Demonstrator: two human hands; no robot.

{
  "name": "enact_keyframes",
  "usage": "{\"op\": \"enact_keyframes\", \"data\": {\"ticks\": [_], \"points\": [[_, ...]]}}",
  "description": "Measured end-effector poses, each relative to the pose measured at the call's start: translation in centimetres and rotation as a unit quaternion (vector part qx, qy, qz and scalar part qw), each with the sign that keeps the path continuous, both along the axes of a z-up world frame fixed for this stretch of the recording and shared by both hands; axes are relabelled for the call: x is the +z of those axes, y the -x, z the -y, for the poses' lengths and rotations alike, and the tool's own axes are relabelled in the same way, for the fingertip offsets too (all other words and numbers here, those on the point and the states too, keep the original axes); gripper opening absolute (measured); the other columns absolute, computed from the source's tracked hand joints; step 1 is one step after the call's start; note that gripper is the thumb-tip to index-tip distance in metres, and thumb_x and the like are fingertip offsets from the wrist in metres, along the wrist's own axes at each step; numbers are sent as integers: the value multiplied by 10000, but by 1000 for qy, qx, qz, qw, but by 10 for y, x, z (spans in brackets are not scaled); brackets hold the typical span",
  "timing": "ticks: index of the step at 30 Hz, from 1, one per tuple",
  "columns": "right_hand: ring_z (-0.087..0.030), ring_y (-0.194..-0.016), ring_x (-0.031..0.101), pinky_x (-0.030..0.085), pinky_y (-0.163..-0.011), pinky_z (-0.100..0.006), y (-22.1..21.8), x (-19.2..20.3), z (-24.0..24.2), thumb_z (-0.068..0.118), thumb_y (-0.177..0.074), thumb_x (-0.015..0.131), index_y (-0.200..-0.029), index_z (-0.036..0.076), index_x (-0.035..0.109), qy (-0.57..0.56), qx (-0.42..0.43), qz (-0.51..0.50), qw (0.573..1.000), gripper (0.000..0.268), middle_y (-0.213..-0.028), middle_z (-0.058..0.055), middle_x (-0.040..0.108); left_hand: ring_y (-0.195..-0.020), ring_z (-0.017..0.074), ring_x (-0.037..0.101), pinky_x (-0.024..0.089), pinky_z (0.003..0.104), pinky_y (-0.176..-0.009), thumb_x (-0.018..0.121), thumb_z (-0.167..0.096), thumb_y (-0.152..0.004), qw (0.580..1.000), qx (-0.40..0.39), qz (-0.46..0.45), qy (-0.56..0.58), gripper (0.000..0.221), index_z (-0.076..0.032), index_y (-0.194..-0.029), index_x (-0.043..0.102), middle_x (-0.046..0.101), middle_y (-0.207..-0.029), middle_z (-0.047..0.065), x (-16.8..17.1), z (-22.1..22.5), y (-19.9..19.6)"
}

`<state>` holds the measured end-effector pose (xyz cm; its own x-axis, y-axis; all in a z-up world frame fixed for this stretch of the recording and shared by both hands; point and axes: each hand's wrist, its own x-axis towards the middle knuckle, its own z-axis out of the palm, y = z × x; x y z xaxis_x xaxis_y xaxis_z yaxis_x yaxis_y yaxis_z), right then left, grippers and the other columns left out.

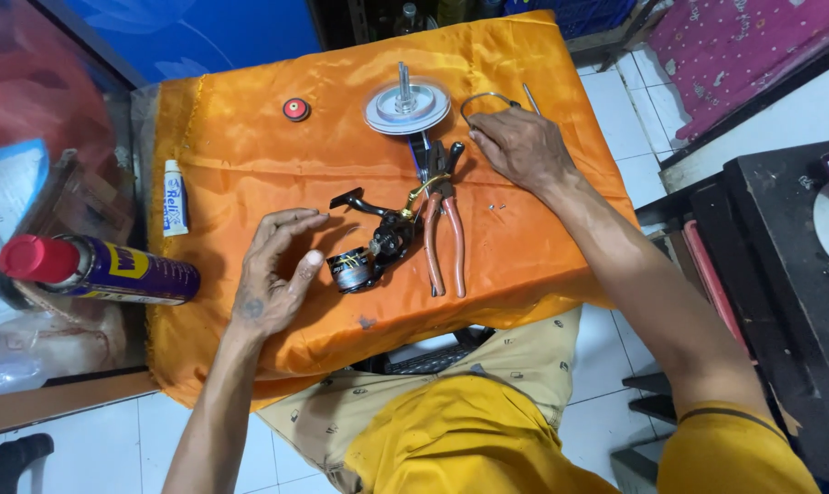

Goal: The person is performing maintenance on a fishing reel, which involves disassembling the spool and internal components and reassembling it using tools.

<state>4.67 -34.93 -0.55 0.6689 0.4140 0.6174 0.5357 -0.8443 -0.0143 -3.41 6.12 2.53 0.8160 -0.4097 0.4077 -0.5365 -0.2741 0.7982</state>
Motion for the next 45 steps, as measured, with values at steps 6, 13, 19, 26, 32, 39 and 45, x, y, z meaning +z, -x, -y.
{"op": "enact_keyframes", "data": {"ticks": [6, 13, 19, 26, 32, 39, 45], "points": [[-342, -985, 650, 526, -678, -515, -27, 5, -7, 209, -1021, 676, -1167, 146, 760, -40, -43, -158, 986, 180, -1040, -68, 764, -1302, 277, 555, 504, 433, -1091, 563, -459, -995, 999, 15, -28, -4, 517, -58, -1312, 638, 580, -1323, 139, 6, 1, 6], [-296, -1068, 591, 479, -814, -459, -28, 19, -6, 370, -995, 715, -1220, 177, 748, -84, -87, -272, 955, 299, -1118, -53, 729, -1313, 298, 533, 450, 485, -1110, 798, -648, -652, 996, -65, -36, -55, 1080, -118, -1517, 428, 488, -1458, 163, 11, 0, 9], [-336, -1297, 530, 274, -1172, -534, -22, 25, -1, 299, -960, 660, -1381, 109, 622, -50, -59, -330, 941, 463, -1367, -108, 640, -1328, 380, 527, 396, 503, -1089, 839, -680, -629, 973, -59, -31, -221, 1268, -109, -1598, 254, 521, -1505, 208, 17, 14, 16], [-367, -1258, 491, 390, -1042, -519, 21, 52, -12, 200, -940, 556, -1445, 53, 565, -91, -58, -255, 961, 526, -1381, -198, 599, -1138, 311, 616, 486, 408, -974, 765, -344, -896, 983, -86, -10, -162, 694, -129, -1485, 469, 682, -1321, 82, 10, 9, 9], [-365, -1176, 602, 441, -1029, -466, 55, 51, -41, 170, -935, 720, -1348, 55, 667, -120, 103, -73, 985, 433, -1292, -154, 661, -1030, 365, 700, 561, 468, -900, 884, -290, -782, 993, -65, 23, -99, 634, -69, -1330, 653, 725, -1149, 147, 12, -3, 4], [-370, -1191, 589, 504, -917, -478, 86, 53, -91, 398, -1013, 612, -1364, 129, 673, -31, 179, -80, 980, 446, -1316, -129, 627, -932, 337, 749, 596, 441, -830, 912, -230, -737, 990, -137, 1, -29, 580, -71, -1258, 710, 778, -1063, 129, 55, 4, 18], [-443, -1157, 586, 522, -884, -563, 79, 75, -109, 248, -1050, 525, -1429, 72, 602, -22, 259, -180, 949, 425, -1328, -207, 614, -919, 410, 752, 588, 516, -834, 916, -164, -727, 981, -193, -37, 1, 579, -15, -1243, 701, 770, -1028, 210, 60, 20, 43]]}}
